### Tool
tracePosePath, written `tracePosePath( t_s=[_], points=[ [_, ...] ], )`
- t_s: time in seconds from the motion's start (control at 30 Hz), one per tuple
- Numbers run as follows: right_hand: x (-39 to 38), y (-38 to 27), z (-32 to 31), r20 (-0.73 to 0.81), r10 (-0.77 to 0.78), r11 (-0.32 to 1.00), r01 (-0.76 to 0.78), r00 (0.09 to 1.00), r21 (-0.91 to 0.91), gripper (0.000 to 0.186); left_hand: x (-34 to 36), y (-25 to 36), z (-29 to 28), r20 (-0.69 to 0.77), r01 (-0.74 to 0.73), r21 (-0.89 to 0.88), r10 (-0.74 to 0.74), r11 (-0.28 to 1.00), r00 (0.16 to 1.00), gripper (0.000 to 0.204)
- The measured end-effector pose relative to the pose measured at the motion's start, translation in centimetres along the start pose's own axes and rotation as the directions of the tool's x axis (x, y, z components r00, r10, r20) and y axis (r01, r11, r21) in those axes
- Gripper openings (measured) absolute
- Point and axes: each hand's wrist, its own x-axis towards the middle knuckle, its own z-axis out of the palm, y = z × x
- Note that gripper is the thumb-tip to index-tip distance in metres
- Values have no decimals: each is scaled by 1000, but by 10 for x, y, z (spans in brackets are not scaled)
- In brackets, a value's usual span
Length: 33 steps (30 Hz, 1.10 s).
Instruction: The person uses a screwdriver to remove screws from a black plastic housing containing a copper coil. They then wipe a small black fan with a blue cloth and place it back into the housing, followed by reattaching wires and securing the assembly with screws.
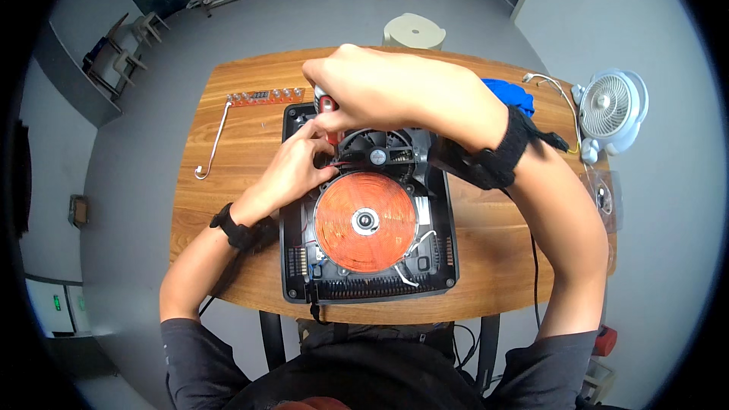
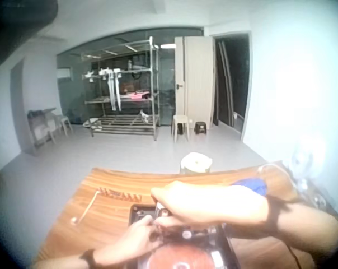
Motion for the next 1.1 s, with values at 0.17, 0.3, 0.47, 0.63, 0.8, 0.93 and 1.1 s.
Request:
tracePosePath(
  t_s=[0.17,0.3,0.47,0.63,0.8,0.93,1.1],
  points=[
    [-2,-5,4,-57,18,995,-24,998,-102,48,0,-2,-2,15,13,-32,-13,999,1000,29],
    [-9,-21,-5,0,132,984,-131,991,-119,36,2,-3,-2,-35,-77,41,79,996,996,31],
    [-5,-13,6,-25,78,974,-82,997,-214,37,9,4,-4,37,-7,43,5,999,999,32],
    [4,-34,2,99,226,959,-204,969,-195,52,2,-2,-5,43,30,70,-33,997,999,33],
    [-3,-32,5,-66,217,959,-225,974,-173,56,8,2,-6,69,19,95,-26,995,997,33],
    [-7,-21,8,-93,136,956,-155,986,-251,62,12,1,-3,54,-22,100,16,995,998,31],
    [12,-10,23,-116,-16,981,-7,993,-192,43,9,3,-4,49,-18,112,12,994,999,33]
  ],
)
